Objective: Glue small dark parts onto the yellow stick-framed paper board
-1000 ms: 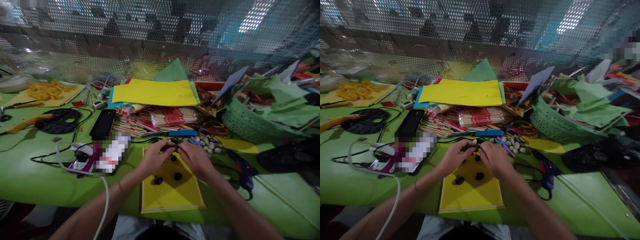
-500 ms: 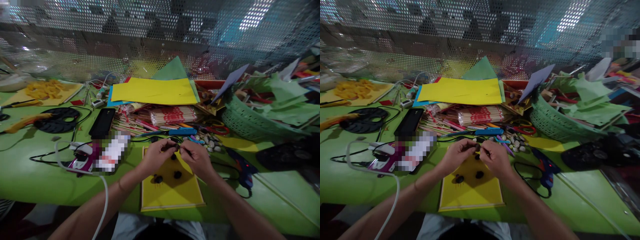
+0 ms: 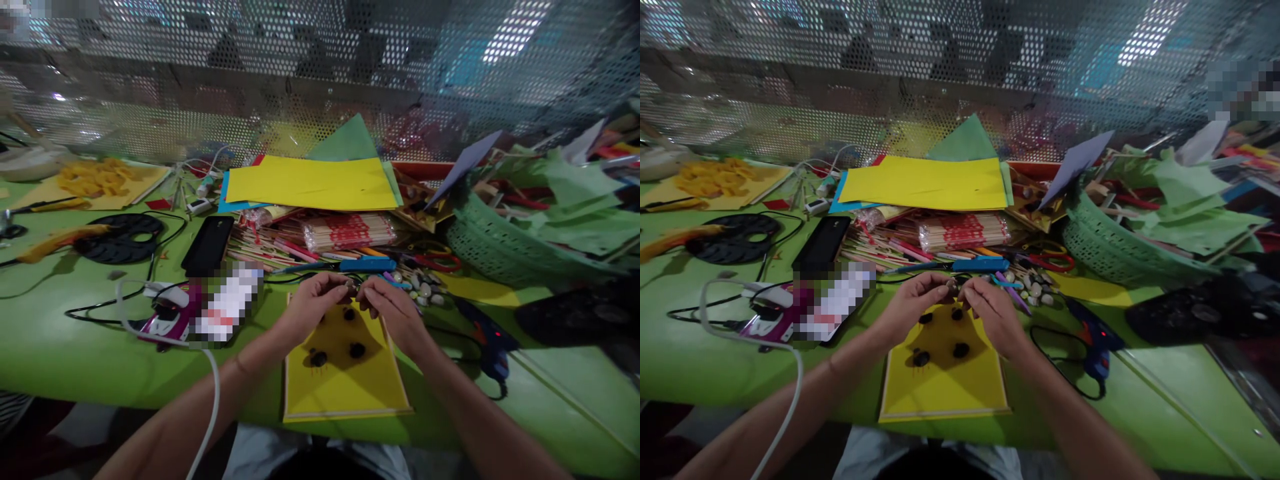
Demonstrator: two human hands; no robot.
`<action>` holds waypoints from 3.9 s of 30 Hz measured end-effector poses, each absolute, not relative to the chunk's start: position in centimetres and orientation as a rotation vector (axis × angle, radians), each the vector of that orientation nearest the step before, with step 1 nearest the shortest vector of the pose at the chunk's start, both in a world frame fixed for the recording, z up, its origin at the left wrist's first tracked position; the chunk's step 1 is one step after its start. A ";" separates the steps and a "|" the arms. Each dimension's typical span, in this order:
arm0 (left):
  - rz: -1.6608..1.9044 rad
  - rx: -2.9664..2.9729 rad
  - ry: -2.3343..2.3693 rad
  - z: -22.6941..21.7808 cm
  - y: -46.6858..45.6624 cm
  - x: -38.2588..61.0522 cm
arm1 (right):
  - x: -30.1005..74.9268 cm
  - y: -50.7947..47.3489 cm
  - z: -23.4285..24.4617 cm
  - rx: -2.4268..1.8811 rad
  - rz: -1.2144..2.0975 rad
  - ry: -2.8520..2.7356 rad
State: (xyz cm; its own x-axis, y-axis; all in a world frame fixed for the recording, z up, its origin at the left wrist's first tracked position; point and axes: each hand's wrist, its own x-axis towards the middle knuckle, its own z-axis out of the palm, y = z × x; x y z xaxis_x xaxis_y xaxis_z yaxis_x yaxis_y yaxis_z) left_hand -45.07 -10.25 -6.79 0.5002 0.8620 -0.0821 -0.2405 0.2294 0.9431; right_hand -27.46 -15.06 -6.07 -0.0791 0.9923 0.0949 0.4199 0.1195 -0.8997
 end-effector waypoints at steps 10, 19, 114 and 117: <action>0.924 1.495 0.811 -7.0 -10.7 -45.2 | -27.7 -15.2 -5.9 -1.541 0.460 -1.846; 0.872 1.191 0.738 -7.0 -10.5 -44.7 | -27.7 -15.1 -6.1 -1.472 0.573 -1.702; 0.234 2.507 1.132 -5.9 -6.6 -49.5 | -18.4 -30.2 -3.3 -2.008 0.783 -1.468; 0.260 2.448 1.044 -5.8 -6.3 -49.5 | -18.8 -29.6 -4.3 -1.995 0.878 -1.364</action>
